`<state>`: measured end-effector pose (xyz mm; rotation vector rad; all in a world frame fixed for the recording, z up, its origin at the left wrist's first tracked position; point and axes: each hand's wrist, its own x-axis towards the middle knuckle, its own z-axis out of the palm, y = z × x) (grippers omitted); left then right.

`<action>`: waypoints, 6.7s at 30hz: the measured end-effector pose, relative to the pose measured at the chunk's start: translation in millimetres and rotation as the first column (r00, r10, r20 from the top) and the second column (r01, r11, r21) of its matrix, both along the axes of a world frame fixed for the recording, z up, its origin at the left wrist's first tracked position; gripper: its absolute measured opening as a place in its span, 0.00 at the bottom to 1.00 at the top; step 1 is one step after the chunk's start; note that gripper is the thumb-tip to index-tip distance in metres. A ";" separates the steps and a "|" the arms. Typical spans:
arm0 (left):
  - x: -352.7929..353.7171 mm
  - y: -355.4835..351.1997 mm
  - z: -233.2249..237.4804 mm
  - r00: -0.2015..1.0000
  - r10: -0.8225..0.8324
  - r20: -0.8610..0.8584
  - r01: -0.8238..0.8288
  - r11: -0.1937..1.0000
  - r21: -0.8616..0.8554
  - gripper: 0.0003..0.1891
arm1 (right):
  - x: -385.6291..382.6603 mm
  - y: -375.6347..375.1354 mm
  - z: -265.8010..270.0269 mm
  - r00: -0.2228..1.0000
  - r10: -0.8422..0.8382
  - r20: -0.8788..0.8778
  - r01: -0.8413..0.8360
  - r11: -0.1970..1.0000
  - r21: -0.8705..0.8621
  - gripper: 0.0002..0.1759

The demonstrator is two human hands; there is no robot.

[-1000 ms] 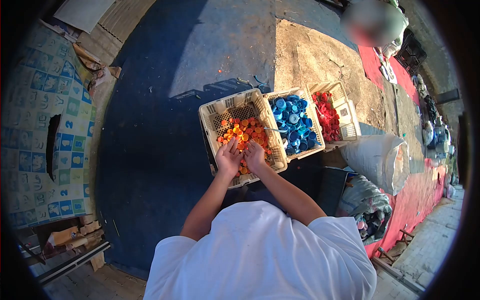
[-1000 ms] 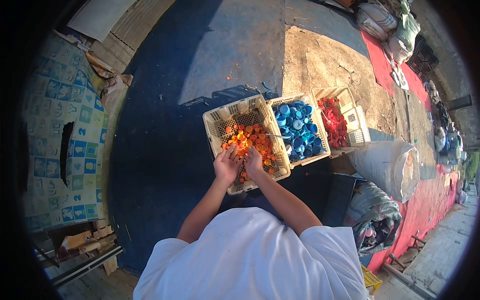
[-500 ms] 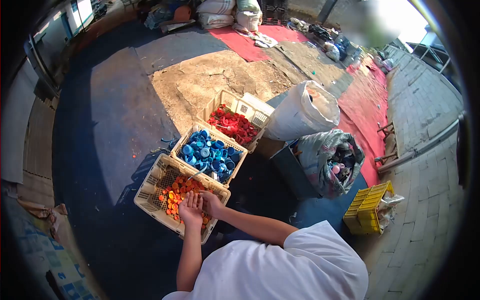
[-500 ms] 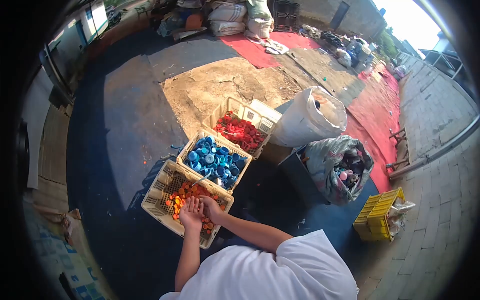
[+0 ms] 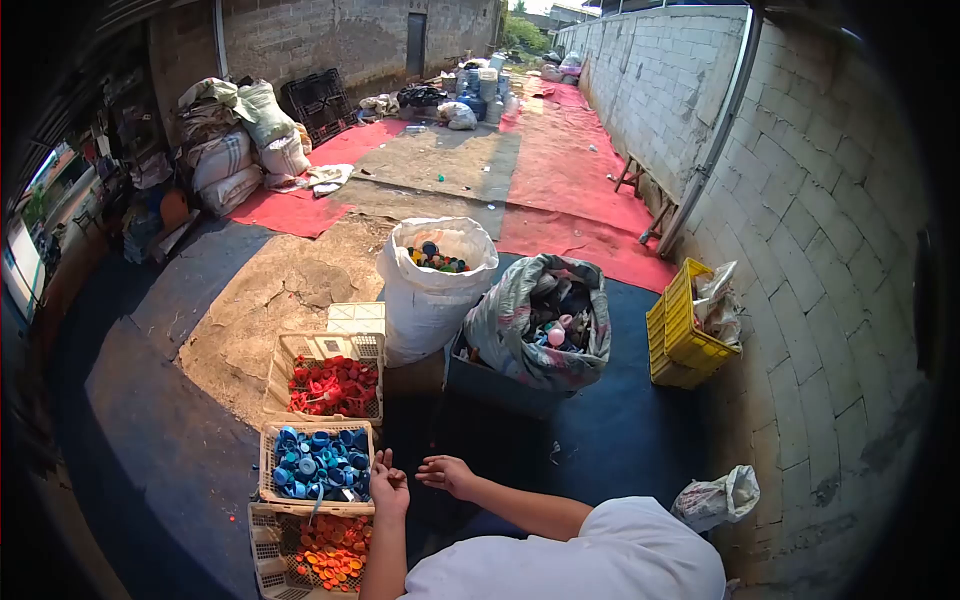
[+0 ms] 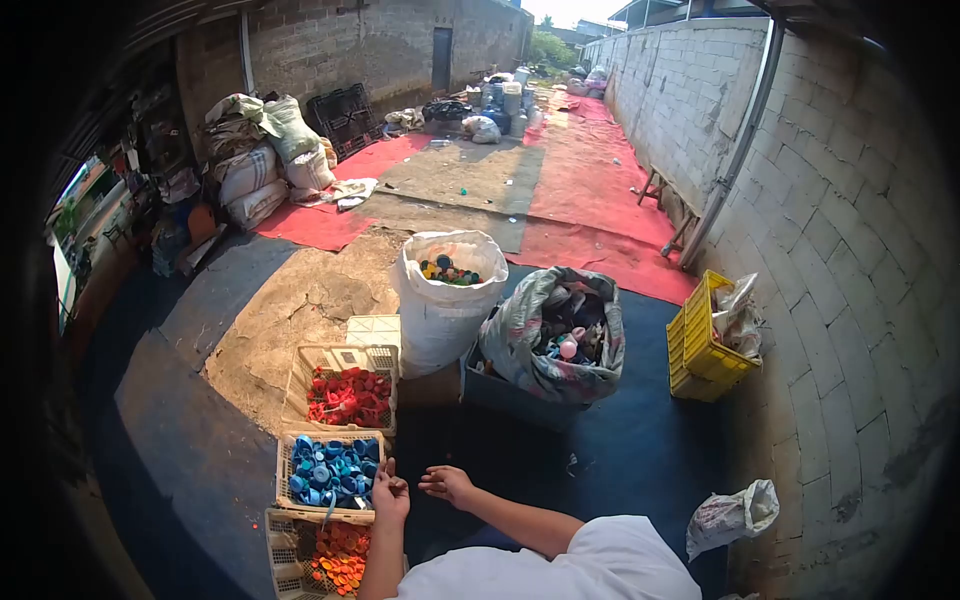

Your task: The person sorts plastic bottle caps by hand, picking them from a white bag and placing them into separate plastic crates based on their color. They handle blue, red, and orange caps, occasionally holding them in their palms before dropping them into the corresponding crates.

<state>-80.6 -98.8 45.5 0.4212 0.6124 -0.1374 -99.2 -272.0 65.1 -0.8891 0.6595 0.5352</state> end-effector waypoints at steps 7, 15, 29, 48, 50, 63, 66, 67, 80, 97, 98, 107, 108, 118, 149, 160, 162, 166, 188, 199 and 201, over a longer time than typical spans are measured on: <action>65.7 -117.6 13.5 0.967 -0.253 0.027 0.250 0.965 0.079 0.17 | 37.9 -108.4 4.4 0.958 -0.265 0.115 0.257 0.963 0.078 0.20; 116.5 -184.0 34.6 0.918 -0.395 0.041 0.368 0.886 0.282 0.34 | 67.6 -181.9 -9.9 0.875 -0.448 0.184 0.455 0.891 0.009 0.36; 328.4 -238.5 35.2 0.834 -0.526 0.167 0.520 0.850 0.085 0.20 | 268.7 -196.0 0.1 0.894 -0.343 0.288 0.309 0.938 0.158 0.25; 537.8 -251.1 60.2 0.638 -0.758 0.133 0.107 0.259 0.960 0.12 | 464.6 -241.2 17.3 0.876 -0.173 0.450 0.415 0.746 -0.521 0.16; 541.6 -251.8 75.2 0.575 -0.813 0.090 -0.019 0.097 0.995 0.12 | 481.7 -252.2 15.5 0.851 -0.058 0.522 0.435 0.634 -0.639 0.13; 554.0 -261.0 62.2 0.310 -0.900 -0.305 -0.255 -0.388 0.886 0.17 | 537.8 -303.5 -7.6 0.558 0.750 0.356 0.193 0.300 -0.934 0.11; 556.8 -261.4 65.5 0.336 -0.902 -0.271 -0.286 -0.371 0.883 0.16 | 541.5 -302.5 -3.5 0.561 0.759 0.331 0.168 0.287 -0.943 0.12; 561.9 -261.1 68.2 0.321 -0.901 -0.291 -0.265 -0.381 0.886 0.16 | 546.3 -302.0 -0.1 0.581 0.748 0.322 0.156 0.286 -0.946 0.12; 556.5 -251.4 79.3 0.248 -0.910 -0.333 -0.311 -0.401 0.862 0.12 | 636.2 -311.2 -76.5 0.644 0.764 -0.025 -0.212 0.147 -0.966 0.17; 554.8 -232.7 84.0 0.255 -0.909 -0.330 -0.232 -0.389 0.891 0.13 | 638.3 -299.2 -123.9 0.699 0.715 0.024 -0.027 0.060 -0.998 0.21; 555.1 -232.4 82.9 0.255 -0.911 -0.324 -0.228 -0.382 0.896 0.13 | 638.1 -300.2 -124.7 0.736 0.676 0.040 -0.025 0.087 -0.996 0.21; 565.3 -234.5 95.4 0.373 -0.915 -0.157 -0.101 -0.208 0.973 0.18 | 630.8 -305.6 -53.3 0.900 0.298 0.319 0.071 0.622 -0.780 0.22; 567.5 -236.1 95.3 0.401 -0.909 -0.111 -0.116 -0.171 0.978 0.20 | 627.4 -304.4 -45.0 0.927 0.197 0.319 0.058 0.765 -0.641 0.21; 594.5 -255.9 84.3 0.798 -0.600 0.063 0.579 0.791 0.197 0.27 | 582.6 -250.8 47.1 0.837 0.071 0.543 0.043 0.980 -0.194 0.22; 605.5 -282.3 64.6 0.892 -0.451 0.027 0.451 0.890 -0.060 0.18 | 576.0 -276.5 76.7 0.872 0.074 0.483 0.154 0.897 -0.415 0.17; 591.6 -284.5 72.7 0.831 -0.554 -0.042 0.555 0.832 -0.001 0.15 | 571.3 -258.7 74.4 0.854 0.044 0.519 0.196 0.896 -0.399 0.12; 589.1 -283.9 75.1 0.853 -0.517 -0.066 0.518 0.855 -0.011 0.14 | 570.5 -261.3 73.1 0.849 -0.013 0.528 0.243 0.897 -0.369 0.11; 589.4 -276.7 72.1 0.893 -0.449 -0.028 0.446 0.892 -0.067 0.14 | 577.5 -281.2 59.3 0.824 0.007 0.566 0.317 0.823 -0.471 0.10; 567.9 -243.8 81.6 0.904 -0.427 -0.007 0.424 0.900 -0.097 0.21 | 723.4 -257.7 -104.5 0.591 0.806 -0.016 -0.225 0.146 -0.963 0.17; 558.7 -227.7 82.0 0.898 -0.425 0.115 0.438 0.889 -0.134 0.25 | 710.6 -205.1 -118.8 0.615 0.783 -0.096 -0.203 0.039 -0.978 0.26; 558.1 -223.9 81.8 0.905 -0.408 0.121 0.423 0.894 -0.146 0.25 | 710.6 -207.9 -124.6 0.627 0.772 -0.102 -0.202 0.035 -0.979 0.24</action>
